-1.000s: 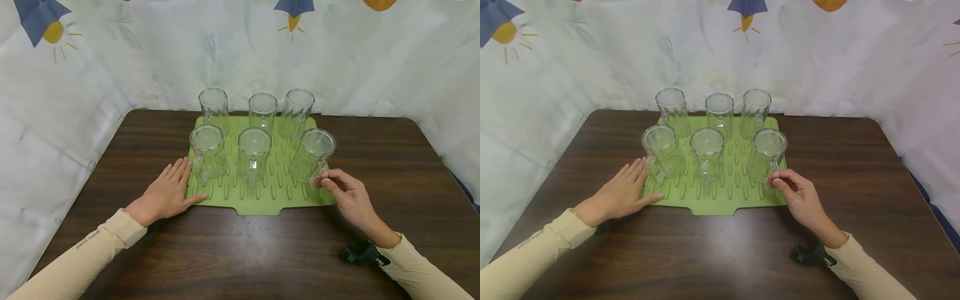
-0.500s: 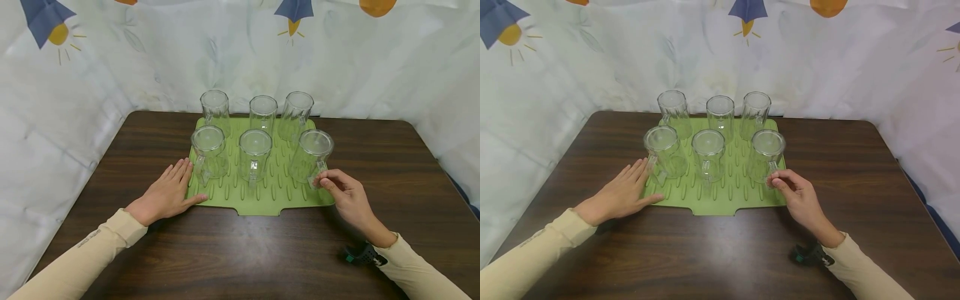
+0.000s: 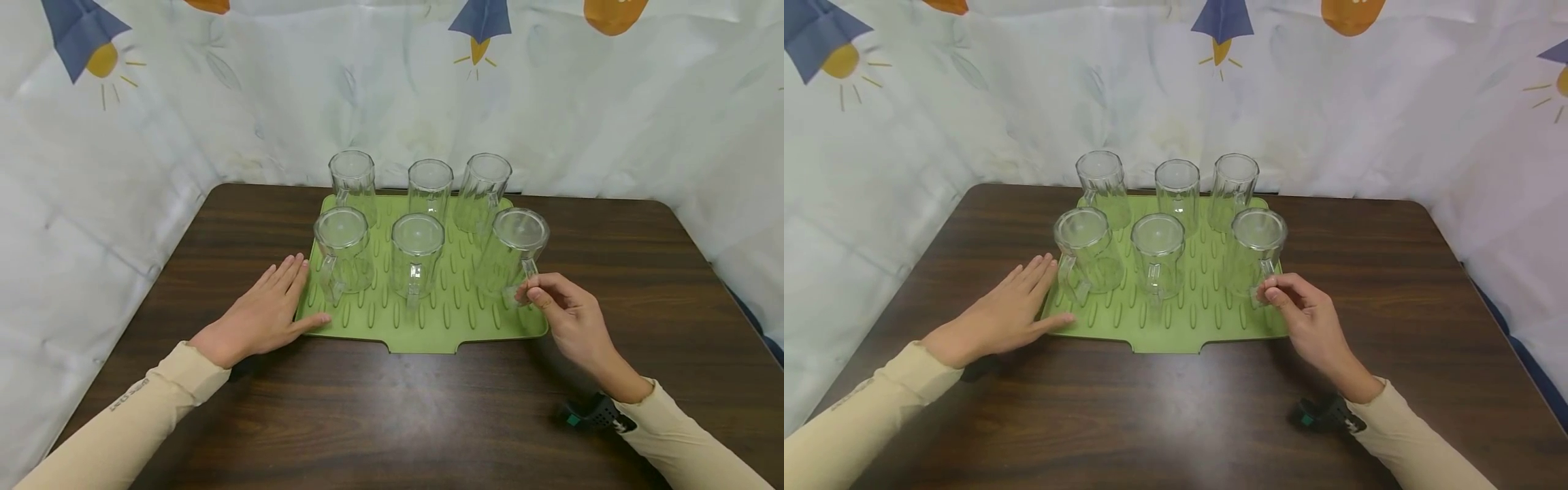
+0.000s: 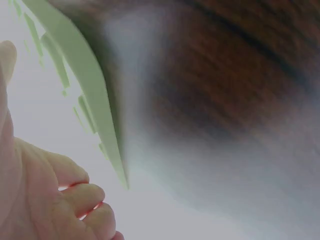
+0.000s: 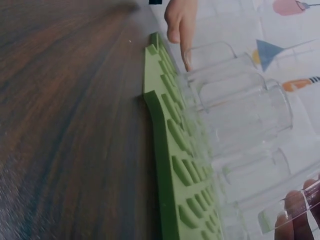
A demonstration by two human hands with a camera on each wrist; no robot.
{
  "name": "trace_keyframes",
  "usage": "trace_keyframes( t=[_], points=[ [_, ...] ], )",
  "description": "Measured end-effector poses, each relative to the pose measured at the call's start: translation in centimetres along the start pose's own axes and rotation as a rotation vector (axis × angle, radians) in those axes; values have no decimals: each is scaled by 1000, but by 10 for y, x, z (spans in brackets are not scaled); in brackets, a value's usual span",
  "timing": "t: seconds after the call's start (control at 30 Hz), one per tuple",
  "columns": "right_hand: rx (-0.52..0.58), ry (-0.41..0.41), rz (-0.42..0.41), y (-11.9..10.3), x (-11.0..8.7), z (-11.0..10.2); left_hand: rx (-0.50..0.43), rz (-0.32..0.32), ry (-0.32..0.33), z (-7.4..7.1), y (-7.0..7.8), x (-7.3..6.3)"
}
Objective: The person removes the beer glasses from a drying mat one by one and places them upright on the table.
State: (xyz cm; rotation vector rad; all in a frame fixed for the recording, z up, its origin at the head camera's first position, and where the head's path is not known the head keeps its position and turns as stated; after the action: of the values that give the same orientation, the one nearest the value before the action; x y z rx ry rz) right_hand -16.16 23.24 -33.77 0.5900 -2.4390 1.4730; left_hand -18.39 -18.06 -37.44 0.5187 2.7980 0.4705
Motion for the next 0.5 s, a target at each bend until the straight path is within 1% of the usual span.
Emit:
trace_keyframes(
  t=[0.17, 0.4, 0.5],
  points=[
    [-18, 7, -26, -6, 3, -6, 6, 8, 23, -9, -3, -4],
    [-150, 21, -17, -12, 9, -17, 3, 19, 88, -30, -2, -11],
    [-193, 20, -11, -14, 12, -19, -2, 38, 137, -41, -1, -14]
  ],
)
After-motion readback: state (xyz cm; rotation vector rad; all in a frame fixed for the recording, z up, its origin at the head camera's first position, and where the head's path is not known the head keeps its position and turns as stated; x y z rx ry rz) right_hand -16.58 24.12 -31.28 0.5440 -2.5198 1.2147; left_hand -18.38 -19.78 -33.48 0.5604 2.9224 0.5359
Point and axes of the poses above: each hand's wrist, its own x-axis towards the middle knuckle, its own z-axis out of the palm, y = z × x, the point moved 9 cm from there along x, towards the middle knuckle, and after that the axes turned 15 degrees about -x, right-handed, at the moved point
